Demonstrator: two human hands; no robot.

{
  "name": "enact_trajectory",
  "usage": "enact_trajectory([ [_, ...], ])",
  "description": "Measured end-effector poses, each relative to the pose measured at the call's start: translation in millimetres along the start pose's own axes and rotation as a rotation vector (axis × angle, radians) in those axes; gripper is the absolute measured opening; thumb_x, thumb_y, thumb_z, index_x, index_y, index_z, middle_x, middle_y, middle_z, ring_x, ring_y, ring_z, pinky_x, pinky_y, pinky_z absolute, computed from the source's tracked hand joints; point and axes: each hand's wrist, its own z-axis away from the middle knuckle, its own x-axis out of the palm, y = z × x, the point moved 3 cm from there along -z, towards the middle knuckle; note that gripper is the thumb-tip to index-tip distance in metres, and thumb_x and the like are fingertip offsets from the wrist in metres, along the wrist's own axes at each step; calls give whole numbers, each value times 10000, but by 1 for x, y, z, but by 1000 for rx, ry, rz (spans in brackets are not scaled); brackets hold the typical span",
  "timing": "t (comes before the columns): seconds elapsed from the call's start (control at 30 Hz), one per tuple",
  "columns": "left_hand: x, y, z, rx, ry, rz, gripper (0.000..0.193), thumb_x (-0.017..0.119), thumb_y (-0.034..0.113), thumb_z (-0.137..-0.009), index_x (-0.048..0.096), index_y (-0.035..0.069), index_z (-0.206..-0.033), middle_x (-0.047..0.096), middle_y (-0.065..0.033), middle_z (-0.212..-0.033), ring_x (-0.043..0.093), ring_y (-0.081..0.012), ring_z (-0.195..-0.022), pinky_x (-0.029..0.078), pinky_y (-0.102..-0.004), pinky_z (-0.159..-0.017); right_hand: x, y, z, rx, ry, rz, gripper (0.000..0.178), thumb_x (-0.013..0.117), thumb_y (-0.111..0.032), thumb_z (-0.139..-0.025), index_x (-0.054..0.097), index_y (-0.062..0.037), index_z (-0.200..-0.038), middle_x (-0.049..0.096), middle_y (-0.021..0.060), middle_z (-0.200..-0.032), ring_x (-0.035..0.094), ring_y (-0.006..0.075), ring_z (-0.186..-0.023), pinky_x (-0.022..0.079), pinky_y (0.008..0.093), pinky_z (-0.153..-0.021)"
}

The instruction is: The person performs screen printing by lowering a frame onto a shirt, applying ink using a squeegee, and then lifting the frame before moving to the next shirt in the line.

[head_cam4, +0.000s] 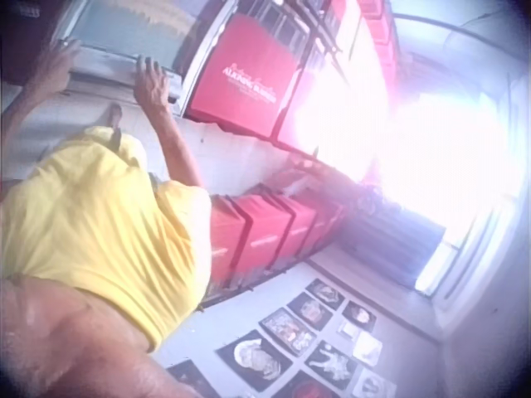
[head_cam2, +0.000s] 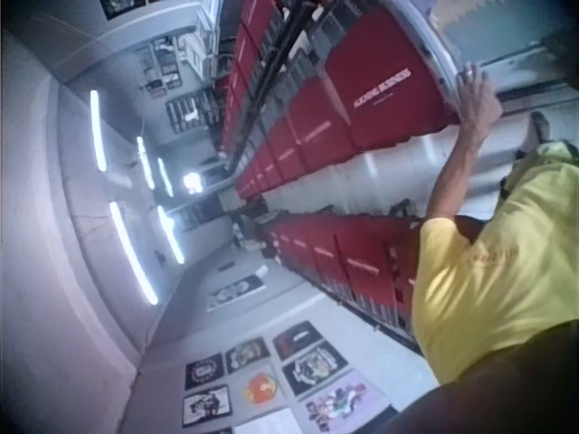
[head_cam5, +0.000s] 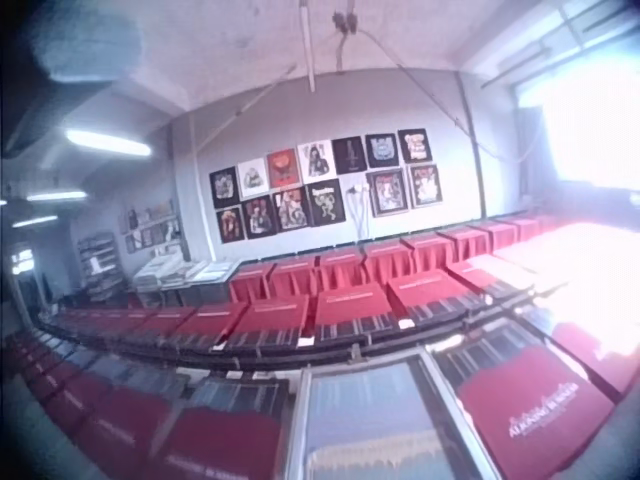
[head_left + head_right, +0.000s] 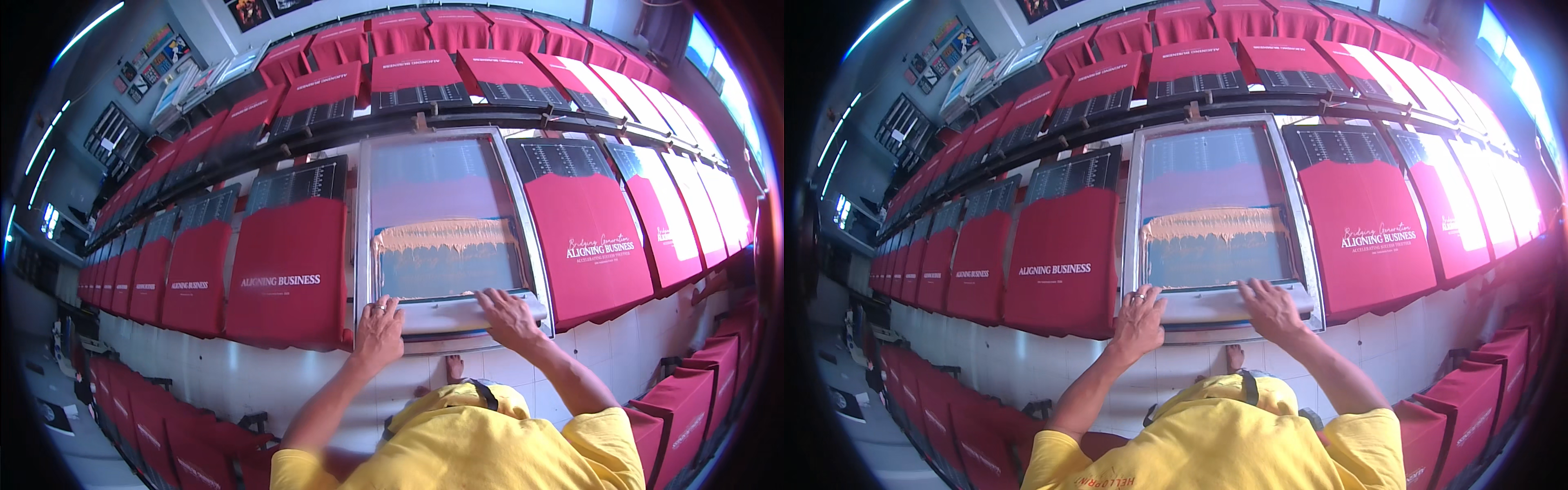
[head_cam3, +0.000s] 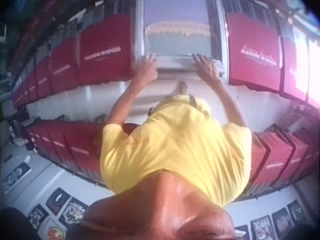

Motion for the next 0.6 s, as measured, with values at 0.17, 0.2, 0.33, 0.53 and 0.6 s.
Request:
enact_trajectory([
  [0.17, 29, -3, -1, -72, 4, 105, 379, 629, -27, -691, 639, -18, -1070, 617, -164, -1159, 591, -318, -1128, 495, -412, -941, 18, 32, 34, 30, 105, 84, 363, 662, -75, -706, 636, -24, -1064, 593, 123, -1072, 561, 284, -1076, 467, 402, -885],
  [0.2, 33, -7, -1, -89, 37, 133, 321, 611, -28, -712, 642, -12, -1031, 630, -165, -1122, 607, -313, -1100, 502, -407, -935, 13, 32, 25, 65, 69, 50, 288, 666, -71, -692, 632, -42, -976, 604, 103, -1001, 577, 263, -1030, 467, 392, -874],
  [0.33, 22, -20, -8, -88, 71, 168, 347, 594, -41, -738, 651, -17, -1079, 670, -173, -1138, 640, -308, -1095, 522, -390, -935, -6, 27, 11, 38, 177, 58, 255, 688, -85, -678, 609, -53, -919, 597, 87, -962, 583, 253, -990, 468, 396, -856],
  [0.53, 27, -5, 24, -65, 78, 86, 316, 603, 14, -786, 677, 0, -1093, 688, -137, -1160, 647, -262, -1123, 520, -385, -953, 1, 12, 42, 36, 60, 38, 350, 700, -117, -657, 614, -44, -988, 582, 81, -1002, 582, 248, -991, 468, 396, -825],
  [0.6, 37, -3, 31, -64, 117, 96, 387, 609, -32, -723, 671, -8, -1105, 686, -147, -1171, 644, -278, -1135, 517, -387, -969, 10, 11, 49, 32, 63, 72, 350, 658, -111, -677, 617, -34, -1016, 581, 81, -1002, 586, 242, -986, 472, 382, -794],
])
